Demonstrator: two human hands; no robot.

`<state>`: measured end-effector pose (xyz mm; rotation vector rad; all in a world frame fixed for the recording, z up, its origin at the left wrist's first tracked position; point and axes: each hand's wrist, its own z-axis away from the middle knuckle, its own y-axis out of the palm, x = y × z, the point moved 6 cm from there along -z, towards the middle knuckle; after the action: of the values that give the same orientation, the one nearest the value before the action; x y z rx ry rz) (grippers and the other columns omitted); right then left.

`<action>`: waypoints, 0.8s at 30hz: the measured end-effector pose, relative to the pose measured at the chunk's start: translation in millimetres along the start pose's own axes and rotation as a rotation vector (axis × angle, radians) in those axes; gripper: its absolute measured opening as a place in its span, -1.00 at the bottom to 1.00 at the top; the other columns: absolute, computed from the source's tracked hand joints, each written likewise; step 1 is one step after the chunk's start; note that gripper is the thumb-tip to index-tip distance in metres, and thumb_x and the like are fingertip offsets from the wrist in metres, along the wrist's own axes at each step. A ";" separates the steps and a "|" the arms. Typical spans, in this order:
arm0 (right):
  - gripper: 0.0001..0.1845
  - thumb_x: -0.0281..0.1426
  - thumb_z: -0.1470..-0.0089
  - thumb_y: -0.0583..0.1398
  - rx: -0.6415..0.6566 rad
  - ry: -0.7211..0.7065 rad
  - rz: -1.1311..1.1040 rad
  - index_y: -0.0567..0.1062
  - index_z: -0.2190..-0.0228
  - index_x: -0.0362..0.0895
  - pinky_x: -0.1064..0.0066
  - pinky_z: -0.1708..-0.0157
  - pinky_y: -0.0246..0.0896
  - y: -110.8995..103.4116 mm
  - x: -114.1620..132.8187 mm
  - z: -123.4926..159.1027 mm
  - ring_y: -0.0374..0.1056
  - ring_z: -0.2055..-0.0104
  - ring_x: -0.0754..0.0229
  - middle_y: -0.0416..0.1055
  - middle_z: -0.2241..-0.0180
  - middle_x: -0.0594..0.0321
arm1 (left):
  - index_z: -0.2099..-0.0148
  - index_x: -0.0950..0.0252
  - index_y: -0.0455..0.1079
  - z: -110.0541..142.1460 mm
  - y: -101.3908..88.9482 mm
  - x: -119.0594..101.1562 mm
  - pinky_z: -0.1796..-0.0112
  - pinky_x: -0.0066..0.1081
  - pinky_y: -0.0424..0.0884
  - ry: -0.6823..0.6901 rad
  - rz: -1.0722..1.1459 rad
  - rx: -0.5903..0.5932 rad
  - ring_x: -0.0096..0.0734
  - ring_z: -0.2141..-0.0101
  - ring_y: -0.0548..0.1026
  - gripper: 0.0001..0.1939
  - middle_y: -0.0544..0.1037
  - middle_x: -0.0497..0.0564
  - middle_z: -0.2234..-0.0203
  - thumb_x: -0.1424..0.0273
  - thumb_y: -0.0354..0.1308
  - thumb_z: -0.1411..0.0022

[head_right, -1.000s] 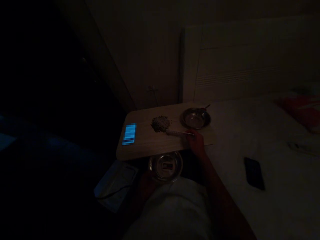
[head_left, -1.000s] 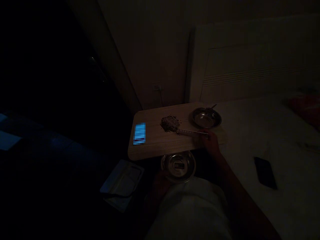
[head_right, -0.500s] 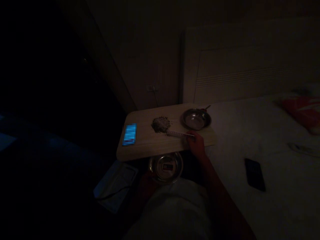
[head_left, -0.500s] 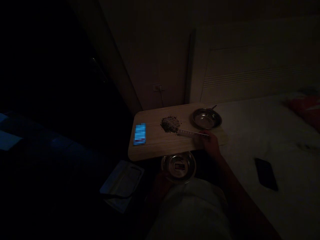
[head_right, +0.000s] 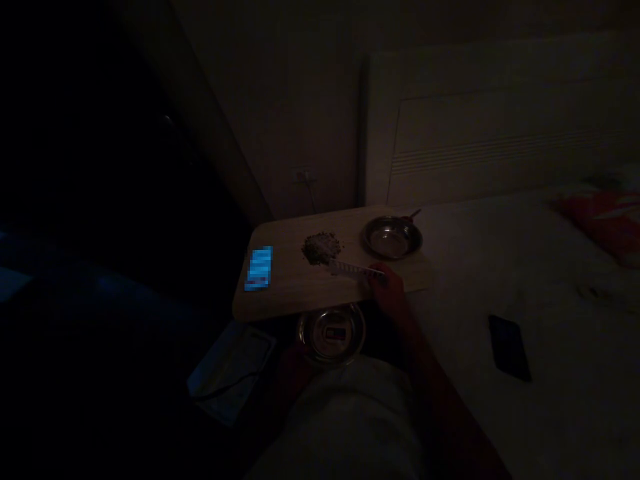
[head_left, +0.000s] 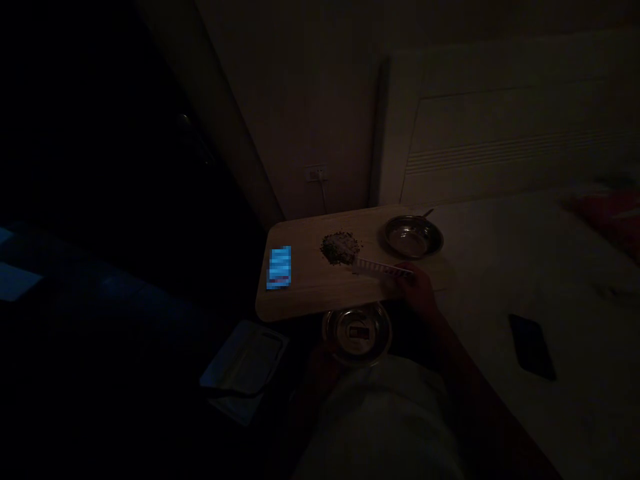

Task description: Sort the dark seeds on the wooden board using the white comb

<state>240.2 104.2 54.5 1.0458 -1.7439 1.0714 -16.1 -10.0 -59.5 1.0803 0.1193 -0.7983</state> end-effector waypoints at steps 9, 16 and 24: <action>-0.80 -0.23 -0.09 0.21 -0.022 -0.042 0.035 0.54 0.28 -0.05 0.22 0.18 0.37 7.2 3.9 1.8 0.48 0.24 0.02 0.60 0.30 0.18 | 0.19 0.29 0.56 -1.6 -0.2 -0.7 -0.17 0.06 0.33 0.029 -0.037 -0.059 0.17 -0.03 0.57 -0.66 0.70 0.16 0.23 0.51 0.32 0.12; -0.79 -0.22 -0.13 0.19 0.028 -0.039 0.034 0.53 0.25 -0.04 0.23 0.18 0.35 12.0 4.5 2.4 0.48 0.23 0.03 0.59 0.29 0.19 | 0.21 0.30 0.58 -1.7 -1.3 0.5 -0.18 0.03 0.33 0.008 -0.008 -0.050 0.14 0.00 0.59 -0.69 0.71 0.17 0.23 0.50 0.32 0.10; -0.79 -0.23 -0.09 0.20 -0.012 -0.020 0.024 0.54 0.27 -0.05 0.22 0.17 0.36 0.2 3.2 9.6 0.47 0.23 0.02 0.59 0.31 0.20 | 0.17 0.38 0.60 -8.0 -7.7 3.7 -0.21 0.04 0.28 -0.022 0.022 -0.041 0.15 0.01 0.58 -0.65 0.71 0.21 0.22 0.51 0.28 0.10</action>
<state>236.9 94.7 54.5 1.0337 -1.7809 1.0677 -16.0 -7.1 -70.8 1.0320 0.1046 -0.7850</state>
